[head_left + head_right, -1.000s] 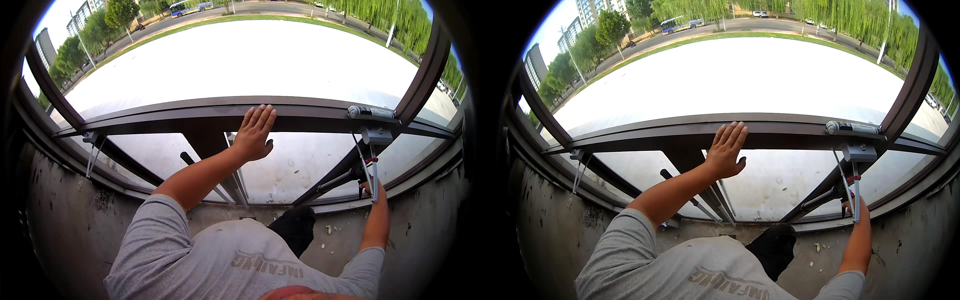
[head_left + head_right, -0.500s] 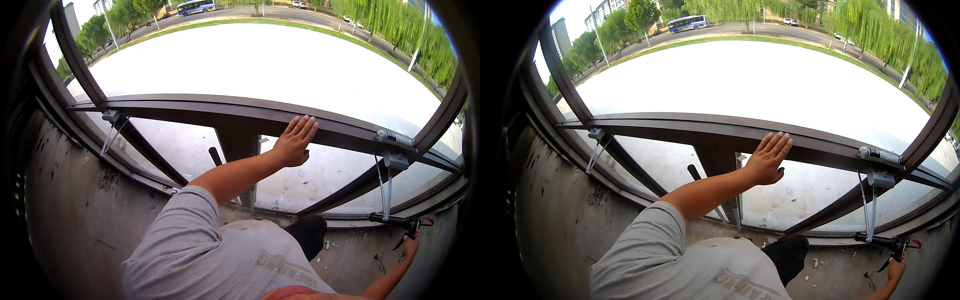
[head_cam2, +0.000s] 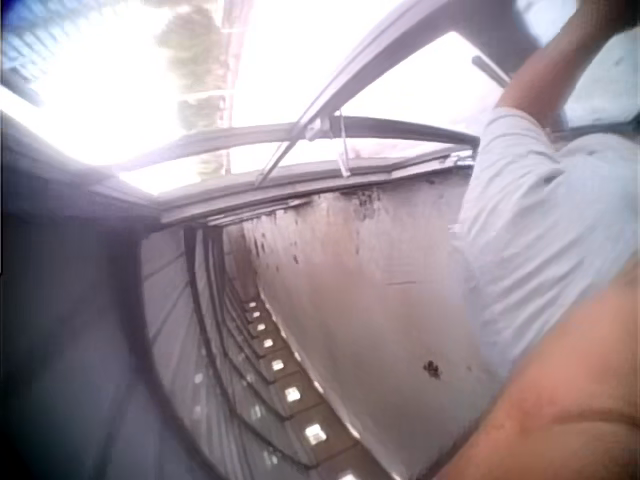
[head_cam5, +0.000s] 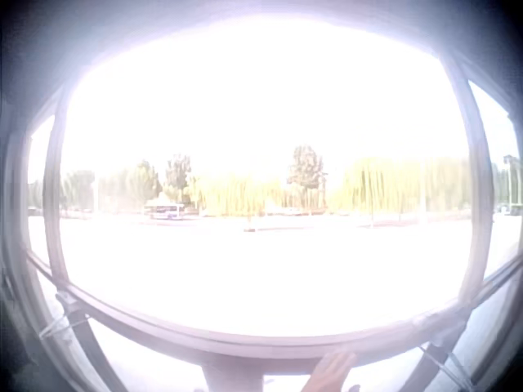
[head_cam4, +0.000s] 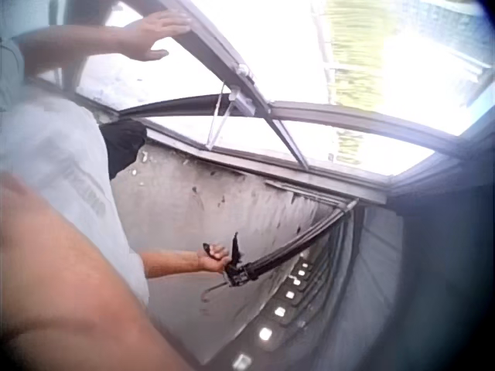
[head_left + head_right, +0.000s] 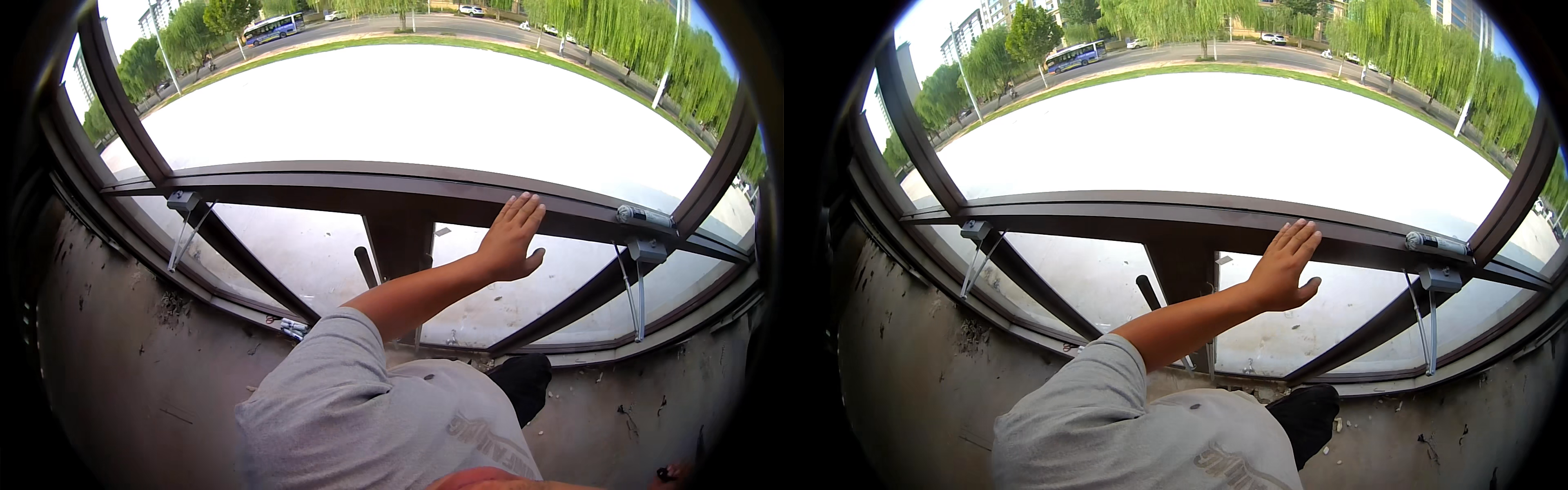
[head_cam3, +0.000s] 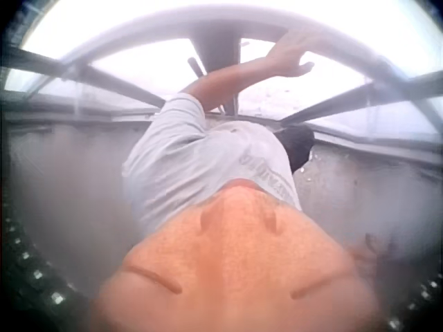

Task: The person uses a caulking gun to apply sealant along the edges of a window frame. They reload the gun with a new sealant cartridge and continue applying sealant to different sections of the frame.

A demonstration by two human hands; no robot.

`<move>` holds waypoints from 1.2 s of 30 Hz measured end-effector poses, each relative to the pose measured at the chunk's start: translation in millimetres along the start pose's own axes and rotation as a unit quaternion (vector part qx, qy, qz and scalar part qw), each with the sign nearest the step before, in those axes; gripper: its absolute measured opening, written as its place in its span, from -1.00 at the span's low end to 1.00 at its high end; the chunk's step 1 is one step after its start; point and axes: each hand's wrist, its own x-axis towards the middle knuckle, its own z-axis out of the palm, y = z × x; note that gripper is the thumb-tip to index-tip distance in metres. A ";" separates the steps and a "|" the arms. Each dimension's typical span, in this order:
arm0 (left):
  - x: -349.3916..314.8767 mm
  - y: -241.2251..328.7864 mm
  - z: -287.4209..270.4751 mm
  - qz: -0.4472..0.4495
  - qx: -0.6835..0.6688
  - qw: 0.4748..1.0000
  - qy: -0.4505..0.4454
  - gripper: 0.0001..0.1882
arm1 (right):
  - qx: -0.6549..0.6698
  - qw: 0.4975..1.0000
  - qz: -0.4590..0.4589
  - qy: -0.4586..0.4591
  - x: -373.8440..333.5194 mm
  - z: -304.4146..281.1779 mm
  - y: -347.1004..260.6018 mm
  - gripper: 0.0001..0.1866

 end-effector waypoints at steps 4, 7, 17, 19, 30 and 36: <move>1.0 40.6 -42.3 -0.039 -0.241 0.961 -0.126 -0.29 | 0.108 0.976 0.037 -0.187 -32.0 87.2 22.9 -0.62; 13.4 69.7 -61.1 -0.018 -0.388 0.904 -0.177 -0.30 | 0.189 0.947 0.071 -0.249 -66.4 162.4 64.2 -0.46; 24.7 77.1 -71.0 -0.050 -0.740 0.662 -0.106 -0.15 | 0.359 0.777 0.380 -0.351 -125.9 216.3 235.4 -0.35; 18.7 82.3 -64.2 -0.119 -0.725 0.673 -0.082 -0.19 | 0.362 0.762 0.406 -0.350 -131.7 209.4 247.6 -0.37; 10.2 75.8 -65.6 -0.163 -0.711 0.677 -0.097 -0.40 | 0.358 0.752 0.430 -0.349 -129.7 191.9 266.7 -0.35; 18.1 77.3 -65.9 -0.139 -0.756 0.633 -0.089 -0.42 | 0.374 0.776 0.349 -0.369 -120.1 199.4 234.3 0.03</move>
